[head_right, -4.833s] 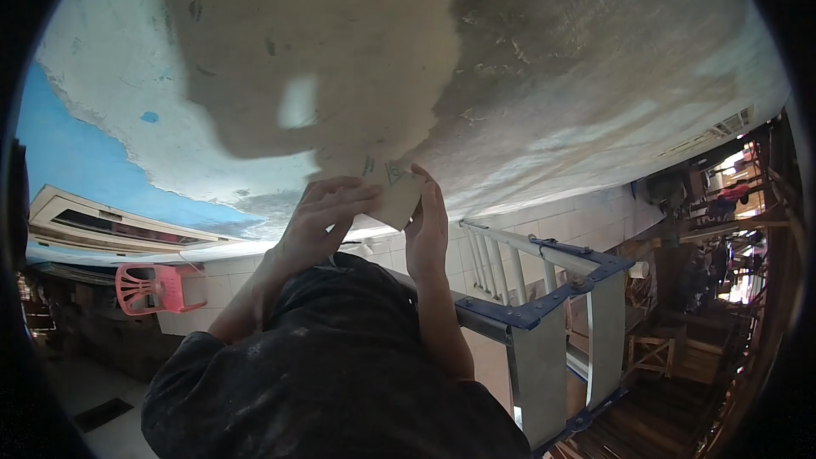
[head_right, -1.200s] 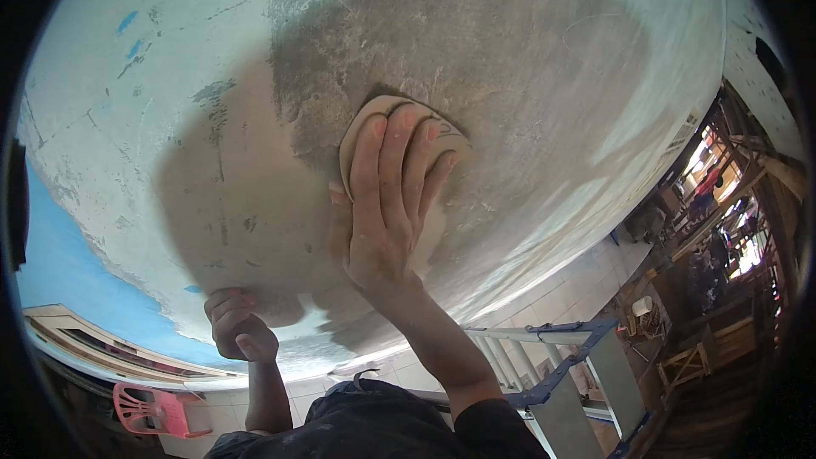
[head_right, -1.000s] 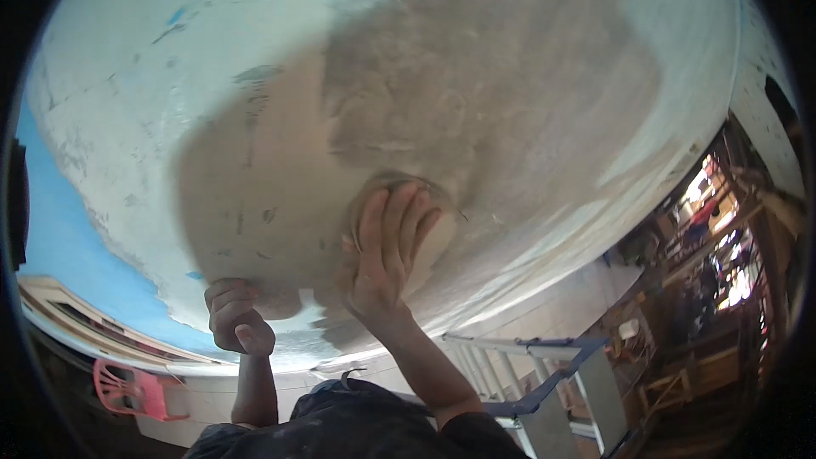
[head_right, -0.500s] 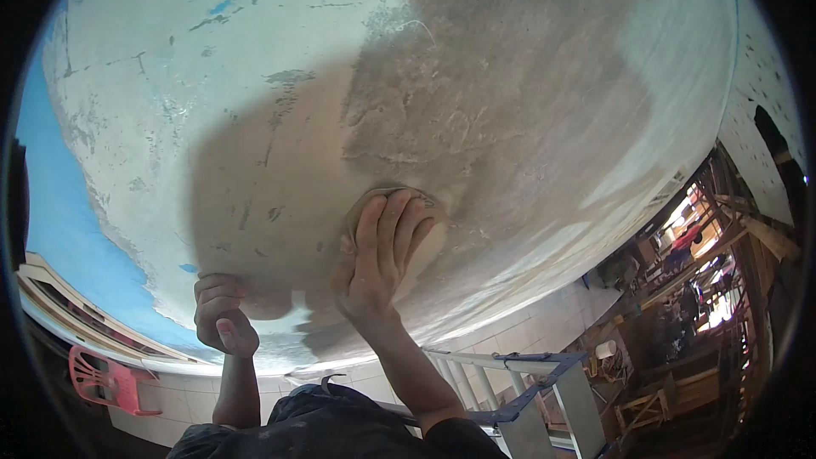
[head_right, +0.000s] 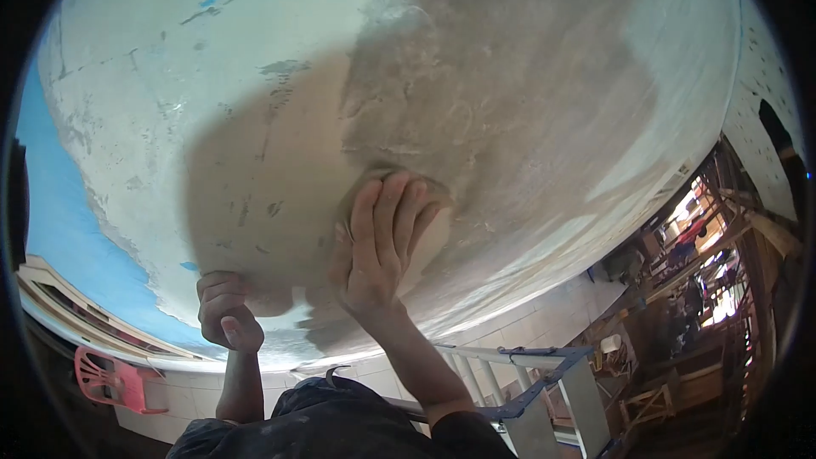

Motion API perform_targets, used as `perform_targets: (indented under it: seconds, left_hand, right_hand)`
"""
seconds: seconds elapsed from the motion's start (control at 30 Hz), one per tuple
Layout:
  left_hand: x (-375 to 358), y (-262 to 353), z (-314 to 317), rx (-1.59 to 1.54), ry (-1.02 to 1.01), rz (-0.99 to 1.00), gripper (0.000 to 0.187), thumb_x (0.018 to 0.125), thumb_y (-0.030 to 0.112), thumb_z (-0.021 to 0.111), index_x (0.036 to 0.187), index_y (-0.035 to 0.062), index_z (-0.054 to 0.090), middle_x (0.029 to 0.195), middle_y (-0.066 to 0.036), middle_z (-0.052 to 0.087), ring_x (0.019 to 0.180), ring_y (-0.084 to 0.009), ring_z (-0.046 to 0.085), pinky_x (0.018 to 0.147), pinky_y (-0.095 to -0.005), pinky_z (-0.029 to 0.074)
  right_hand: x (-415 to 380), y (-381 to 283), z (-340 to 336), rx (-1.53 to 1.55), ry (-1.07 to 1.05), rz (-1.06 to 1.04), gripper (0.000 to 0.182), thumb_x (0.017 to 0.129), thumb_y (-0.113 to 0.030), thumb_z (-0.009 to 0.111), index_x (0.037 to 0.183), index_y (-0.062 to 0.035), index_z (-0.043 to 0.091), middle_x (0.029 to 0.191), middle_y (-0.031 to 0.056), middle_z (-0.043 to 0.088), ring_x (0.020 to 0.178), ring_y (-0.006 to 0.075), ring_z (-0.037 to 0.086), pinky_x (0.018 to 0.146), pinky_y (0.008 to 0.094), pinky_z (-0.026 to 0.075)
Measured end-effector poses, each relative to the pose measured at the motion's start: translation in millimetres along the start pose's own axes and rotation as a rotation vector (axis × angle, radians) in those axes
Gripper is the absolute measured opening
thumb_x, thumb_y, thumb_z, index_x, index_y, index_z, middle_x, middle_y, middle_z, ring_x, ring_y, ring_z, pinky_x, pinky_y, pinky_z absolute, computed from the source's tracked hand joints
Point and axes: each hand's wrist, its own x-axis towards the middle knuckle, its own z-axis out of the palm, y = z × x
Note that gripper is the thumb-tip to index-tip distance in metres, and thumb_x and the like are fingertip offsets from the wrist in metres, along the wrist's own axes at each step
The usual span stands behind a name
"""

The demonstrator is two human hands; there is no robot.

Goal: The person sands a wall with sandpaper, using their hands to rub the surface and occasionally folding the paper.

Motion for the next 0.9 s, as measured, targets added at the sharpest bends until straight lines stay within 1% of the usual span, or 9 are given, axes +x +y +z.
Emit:
perform_targets:
  seconds: [0.07, 0.17, 0.33, 0.37, 0.43, 0.57, 0.63, 0.77, 0.9]
  left_hand:
    - [-1.2, -0.9, 6.3, -0.008, -0.003, 0.001, 0.039, 0.096, 0.033, 0.038, 0.074, 0.0036, 0.050, 0.067, -0.012, 0.057, 0.075, -0.0289, 0.054, 0.070, -0.0408, 0.045]
    - [-0.2, -1.9, 5.8, -0.001, -0.013, 0.011, 0.038, 0.096, 0.033, 0.038, 0.074, 0.0037, 0.050, 0.067, -0.012, 0.057, 0.075, -0.0292, 0.054, 0.071, -0.0412, 0.046]
    - [-1.3, -1.4, 2.4, -0.004, -0.040, 0.005, 0.037, 0.096, 0.032, 0.037, 0.075, 0.0042, 0.050, 0.067, -0.012, 0.057, 0.075, -0.0291, 0.054, 0.072, -0.0414, 0.045]
    - [-0.4, -1.2, 2.9, 0.007, -0.015, 0.018, 0.037, 0.095, 0.032, 0.038, 0.075, 0.0043, 0.051, 0.066, -0.012, 0.058, 0.073, -0.0280, 0.055, 0.069, -0.0397, 0.046]
    - [3.5, -1.9, 6.6, 0.006, 0.014, 0.043, 0.036, 0.095, 0.032, 0.041, 0.075, 0.0045, 0.053, 0.064, -0.011, 0.061, 0.069, -0.0257, 0.056, 0.065, -0.0361, 0.049]
    - [3.5, 0.2, 8.5, -0.006, 0.016, 0.028, 0.037, 0.095, 0.032, 0.040, 0.075, 0.0042, 0.052, 0.064, -0.011, 0.060, 0.070, -0.0264, 0.055, 0.066, -0.0375, 0.048]
    - [2.0, 0.6, 6.6, -0.013, -0.009, 0.010, 0.038, 0.096, 0.032, 0.037, 0.074, 0.0037, 0.050, 0.064, -0.012, 0.056, 0.073, -0.0279, 0.053, 0.068, -0.0401, 0.045]
    - [3.3, 0.5, 5.1, -0.016, 0.005, 0.003, 0.039, 0.095, 0.033, 0.038, 0.073, 0.0037, 0.051, 0.064, -0.011, 0.057, 0.071, -0.0273, 0.054, 0.067, -0.0392, 0.046]
    - [7.4, 1.6, 9.1, -0.041, 0.052, -0.016, 0.039, 0.096, 0.035, 0.041, 0.074, 0.0040, 0.053, 0.063, -0.011, 0.061, 0.068, -0.0260, 0.056, 0.066, -0.0376, 0.048]
  right_hand:
    - [32.6, 3.5, -6.1, -0.048, 0.014, -0.013, 0.051, 0.101, -0.016, 0.031, 0.144, 0.0115, 0.023, 0.153, 0.0300, 0.013, 0.144, 0.0439, 0.004, 0.113, 0.0559, 0.000]
    - [46.1, 7.3, -2.6, -0.050, 0.084, -0.030, 0.052, 0.101, -0.017, 0.032, 0.144, 0.0113, 0.023, 0.153, 0.0303, 0.014, 0.143, 0.0450, 0.004, 0.113, 0.0563, -0.001]
    - [-13.3, 1.9, 4.8, 0.007, -0.010, 0.004, 0.053, 0.101, -0.020, 0.033, 0.144, 0.0108, 0.025, 0.153, 0.0298, 0.016, 0.143, 0.0455, 0.005, 0.113, 0.0570, 0.000]
    - [-16.1, 2.6, 4.8, 0.011, -0.022, 0.002, 0.053, 0.101, -0.020, 0.033, 0.144, 0.0107, 0.025, 0.152, 0.0297, 0.016, 0.143, 0.0455, 0.005, 0.113, 0.0571, 0.000]
    - [4.5, 2.0, 0.9, -0.031, -0.016, -0.038, 0.052, 0.101, -0.020, 0.033, 0.143, 0.0106, 0.027, 0.152, 0.0299, 0.017, 0.143, 0.0451, 0.005, 0.112, 0.0577, 0.000]
    - [47.8, 2.5, -7.6, -0.035, 0.007, -0.052, 0.051, 0.100, -0.019, 0.034, 0.142, 0.0109, 0.030, 0.151, 0.0301, 0.019, 0.143, 0.0450, 0.007, 0.112, 0.0583, 0.000]
    - [29.4, 4.3, -1.5, -0.019, 0.032, -0.049, 0.051, 0.100, -0.018, 0.035, 0.142, 0.0109, 0.031, 0.151, 0.0299, 0.020, 0.143, 0.0449, 0.008, 0.112, 0.0583, 0.000]
    - [-10.7, 3.4, 7.7, 0.006, 0.024, -0.050, 0.051, 0.100, -0.018, 0.036, 0.141, 0.0103, 0.032, 0.151, 0.0286, 0.022, 0.143, 0.0442, 0.009, 0.113, 0.0576, 0.001]
    - [48.1, 1.1, -5.3, -0.047, 0.034, -0.099, 0.050, 0.099, -0.017, 0.037, 0.141, 0.0094, 0.033, 0.152, 0.0272, 0.023, 0.143, 0.0432, 0.009, 0.113, 0.0580, 0.001]
